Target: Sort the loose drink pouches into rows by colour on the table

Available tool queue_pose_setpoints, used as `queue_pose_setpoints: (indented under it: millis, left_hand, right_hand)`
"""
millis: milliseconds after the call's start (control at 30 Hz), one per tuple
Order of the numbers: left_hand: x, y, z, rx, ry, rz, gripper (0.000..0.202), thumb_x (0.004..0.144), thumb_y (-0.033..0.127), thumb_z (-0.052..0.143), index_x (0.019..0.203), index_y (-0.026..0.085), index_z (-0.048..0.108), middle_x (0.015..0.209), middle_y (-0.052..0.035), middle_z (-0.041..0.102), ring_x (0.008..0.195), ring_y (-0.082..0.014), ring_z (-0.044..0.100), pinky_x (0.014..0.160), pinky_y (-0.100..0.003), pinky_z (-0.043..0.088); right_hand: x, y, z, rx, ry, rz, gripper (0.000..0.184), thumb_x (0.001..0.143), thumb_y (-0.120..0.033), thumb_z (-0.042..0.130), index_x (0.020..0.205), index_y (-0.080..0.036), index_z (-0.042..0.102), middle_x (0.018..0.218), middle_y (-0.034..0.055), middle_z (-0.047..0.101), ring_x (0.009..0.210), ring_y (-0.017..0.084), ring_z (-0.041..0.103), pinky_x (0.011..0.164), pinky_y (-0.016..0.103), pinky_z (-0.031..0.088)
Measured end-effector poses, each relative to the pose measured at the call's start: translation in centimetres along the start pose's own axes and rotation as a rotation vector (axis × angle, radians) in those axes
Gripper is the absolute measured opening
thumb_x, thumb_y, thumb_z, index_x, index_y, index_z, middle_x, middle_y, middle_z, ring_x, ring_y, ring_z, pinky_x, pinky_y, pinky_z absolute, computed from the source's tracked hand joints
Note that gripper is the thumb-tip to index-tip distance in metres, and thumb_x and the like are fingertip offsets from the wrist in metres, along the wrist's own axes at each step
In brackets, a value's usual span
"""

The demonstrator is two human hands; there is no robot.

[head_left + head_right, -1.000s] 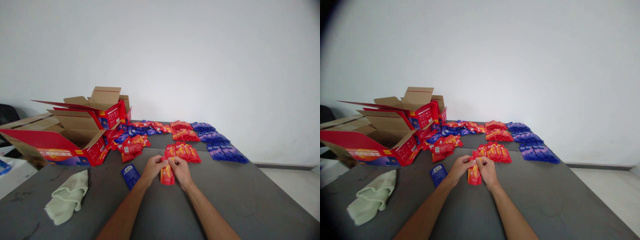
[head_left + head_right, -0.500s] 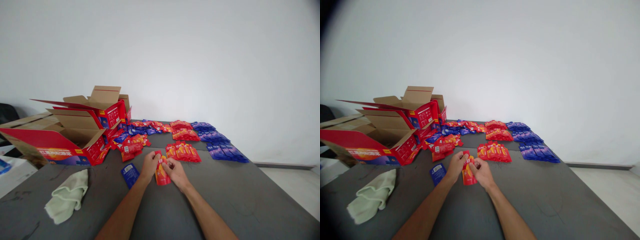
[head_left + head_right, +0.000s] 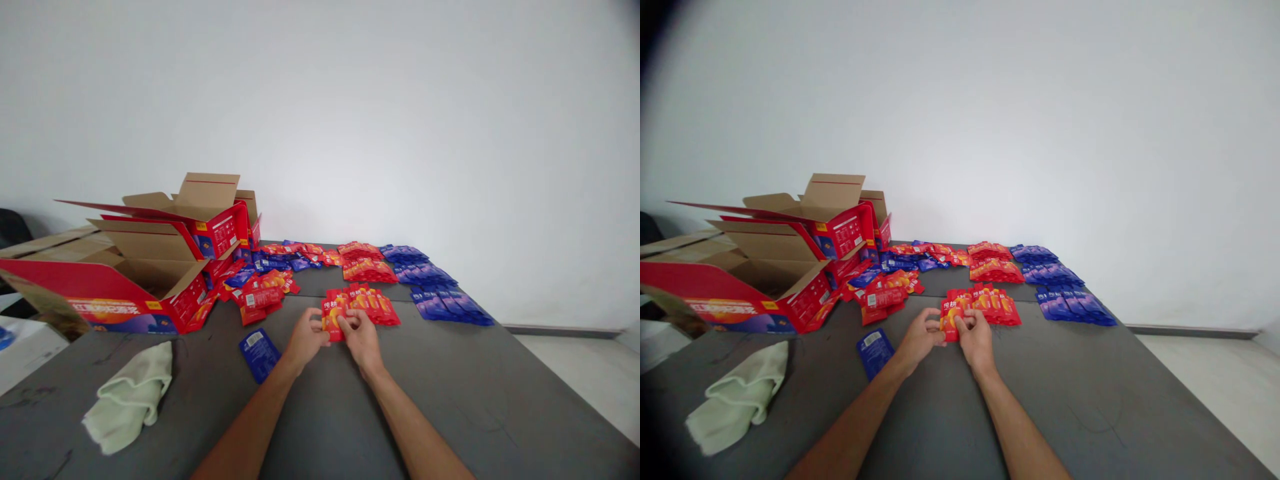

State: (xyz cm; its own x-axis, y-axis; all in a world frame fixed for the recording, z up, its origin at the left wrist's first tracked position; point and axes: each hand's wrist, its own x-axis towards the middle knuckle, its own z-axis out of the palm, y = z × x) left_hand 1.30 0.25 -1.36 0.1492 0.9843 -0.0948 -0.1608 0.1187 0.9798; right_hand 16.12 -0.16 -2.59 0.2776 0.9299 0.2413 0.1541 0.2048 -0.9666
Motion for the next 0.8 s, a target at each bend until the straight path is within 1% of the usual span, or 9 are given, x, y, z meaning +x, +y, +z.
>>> queue_pose_setpoints:
  millis: [133, 200, 267, 367, 467, 533, 600, 700, 800]
  left_hand:
    - [0.8, -0.5, 0.6, -0.018, 0.041, 0.145, 0.042, 0.063, 0.017, 0.075, 0.100, 0.014, 0.057, 0.085, -0.0076, 0.072, 0.071, -0.0179, 0.069, 0.063, -0.029, 0.057]
    - [1.4, -0.7, 0.8, -0.024, 0.069, 0.152, 0.039, 0.066, 0.016, 0.071, 0.104, 0.013, 0.059, 0.096, -0.0118, 0.073, 0.080, -0.0198, 0.070, 0.067, -0.030, 0.057]
    - [2.1, -0.9, 1.1, 0.002, 0.049, 0.165, 0.042, 0.069, 0.014, 0.066, 0.111, 0.012, 0.060, 0.108, -0.0136, 0.072, 0.089, -0.0210, 0.070, 0.072, -0.031, 0.057]
    - [2.9, -0.9, 1.8, 0.188, -0.040, 0.259, 0.049, 0.073, 0.012, 0.061, 0.122, 0.015, 0.060, 0.115, -0.0110, 0.071, 0.097, -0.0213, 0.068, 0.084, -0.033, 0.055]
    - [3.5, -0.5, 3.0, 0.543, -0.016, 0.409, 0.048, 0.080, 0.017, 0.058, 0.128, 0.017, 0.060, 0.126, -0.0112, 0.066, 0.113, -0.0240, 0.062, 0.102, -0.038, 0.045]
    - [3.8, -0.3, 4.2, 0.783, 0.025, 0.456, 0.044, 0.087, 0.022, 0.052, 0.130, 0.016, 0.059, 0.132, -0.0130, 0.062, 0.121, -0.0257, 0.056, 0.107, -0.039, 0.039]
    - [4.1, -0.2, 5.3, 0.963, 0.043, 0.440, 0.043, 0.093, 0.025, 0.044, 0.133, 0.016, 0.057, 0.133, -0.0143, 0.061, 0.122, -0.0271, 0.054, 0.107, -0.041, 0.037]
    - [4.3, -0.8, 6.7, 1.123, 0.071, 0.381, 0.045, 0.096, 0.026, 0.039, 0.137, 0.018, 0.054, 0.138, -0.0151, 0.056, 0.125, -0.0294, 0.049, 0.105, -0.044, 0.037]
    - [4.4, -1.8, 7.4, 1.211, 0.106, 0.356, 0.045, 0.094, 0.026, 0.041, 0.138, 0.022, 0.053, 0.147, -0.0133, 0.048, 0.133, -0.0305, 0.040, 0.106, -0.046, 0.034]
  right_hand:
    - [0.4, 0.3, -0.3, -0.031, 0.008, -0.061, 0.036, 0.082, -0.048, 0.065, 0.102, -0.018, 0.060, 0.092, 0.0073, 0.072, 0.082, 0.022, 0.068, 0.076, 0.033, 0.054]
    - [0.4, 0.2, -0.5, -0.161, -0.013, -0.125, 0.035, 0.083, -0.042, 0.063, 0.108, -0.018, 0.063, 0.098, 0.0083, 0.072, 0.084, 0.022, 0.068, 0.079, 0.035, 0.055]
    - [0.4, 0.1, -1.0, -0.332, -0.021, -0.221, 0.034, 0.084, -0.034, 0.059, 0.114, -0.017, 0.065, 0.104, 0.0095, 0.071, 0.089, 0.024, 0.067, 0.086, 0.038, 0.054]
    - [0.8, 0.0, -1.8, -0.519, -0.022, -0.392, 0.033, 0.088, -0.026, 0.052, 0.116, -0.016, 0.068, 0.117, 0.0123, 0.068, 0.108, 0.026, 0.062, 0.100, 0.042, 0.047]
    - [1.8, 0.6, -2.8, -0.642, 0.009, -0.481, 0.035, 0.094, -0.025, 0.045, 0.115, -0.016, 0.070, 0.121, 0.0129, 0.067, 0.115, 0.027, 0.056, 0.103, 0.044, 0.042]
    - [2.6, 1.3, -3.4, -0.717, 0.061, -0.471, 0.037, 0.096, -0.025, 0.041, 0.117, -0.017, 0.070, 0.123, 0.0116, 0.066, 0.116, 0.028, 0.053, 0.102, 0.046, 0.040]
    - [3.2, 2.2, -3.8, -0.782, 0.106, -0.430, 0.038, 0.097, -0.025, 0.040, 0.119, -0.019, 0.070, 0.124, 0.0101, 0.066, 0.118, 0.029, 0.049, 0.101, 0.048, 0.037]
    - [3.5, 3.5, -4.2, -0.854, 0.120, -0.372, 0.036, 0.096, -0.025, 0.041, 0.119, -0.023, 0.069, 0.127, 0.0087, 0.064, 0.126, 0.031, 0.043, 0.103, 0.050, 0.031]
    - [3.4, 4.3, -4.3, -0.910, 0.108, -0.349, 0.035, 0.095, -0.023, 0.044, 0.119, -0.026, 0.069, 0.129, 0.0071, 0.064, 0.131, 0.032, 0.037, 0.104, 0.051, 0.026]
